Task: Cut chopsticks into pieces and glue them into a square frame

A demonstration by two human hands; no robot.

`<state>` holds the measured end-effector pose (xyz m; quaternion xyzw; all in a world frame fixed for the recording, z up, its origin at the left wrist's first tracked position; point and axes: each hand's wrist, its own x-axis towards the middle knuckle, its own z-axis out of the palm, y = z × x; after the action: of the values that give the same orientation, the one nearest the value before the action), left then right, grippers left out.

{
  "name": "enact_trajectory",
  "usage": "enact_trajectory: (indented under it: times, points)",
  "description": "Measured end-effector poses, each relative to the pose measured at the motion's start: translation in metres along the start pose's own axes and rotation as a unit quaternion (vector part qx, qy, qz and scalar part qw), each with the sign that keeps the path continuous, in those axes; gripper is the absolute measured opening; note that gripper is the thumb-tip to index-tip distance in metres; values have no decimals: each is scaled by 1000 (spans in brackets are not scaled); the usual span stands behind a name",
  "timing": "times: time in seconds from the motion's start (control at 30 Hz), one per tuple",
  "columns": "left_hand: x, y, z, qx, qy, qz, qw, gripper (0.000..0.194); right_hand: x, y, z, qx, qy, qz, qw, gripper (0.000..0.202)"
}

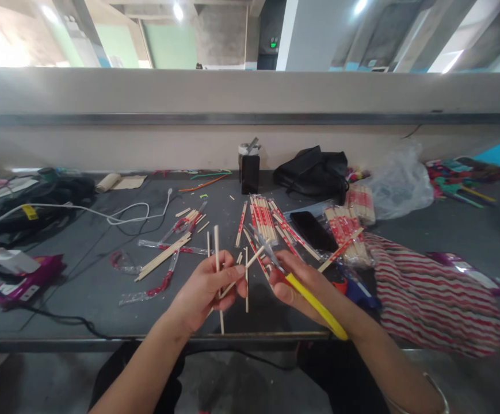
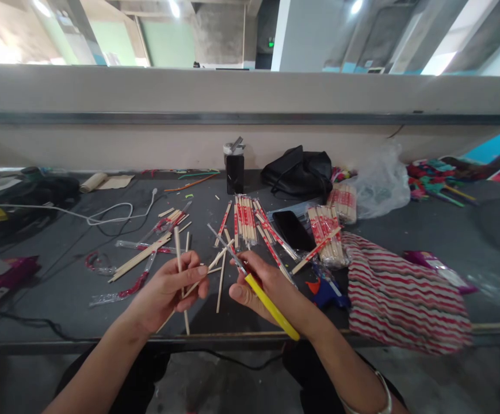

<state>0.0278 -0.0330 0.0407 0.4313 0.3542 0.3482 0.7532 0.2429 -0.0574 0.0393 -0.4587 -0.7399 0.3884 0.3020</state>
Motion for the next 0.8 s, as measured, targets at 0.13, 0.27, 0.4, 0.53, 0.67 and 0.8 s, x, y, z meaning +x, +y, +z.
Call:
enact_trajectory:
  times: [0.13,0.27,0.4,0.53,0.67,0.8]
  points:
    - [-1,0,3,-19,-17,-14,1000,25,0,1,-2,8,-3,10,1000,45]
    - [-1,2,3,-36,-26,-44,998,21,-1,3,-2,42,-12,21,999,50]
    - [-2,3,0,-36,-47,-65,996,22,-1,3,1,92,-2,27,995,57]
    - [-2,3,-3,-43,-65,-72,994,21,-1,3,3,114,10,37,993,60]
    - [-1,3,-5,-48,-76,-80,993,21,-1,4,4,123,17,46,991,60]
    - [-1,3,-6,-47,-79,-86,992,20,-2,3,2,125,33,54,990,61]
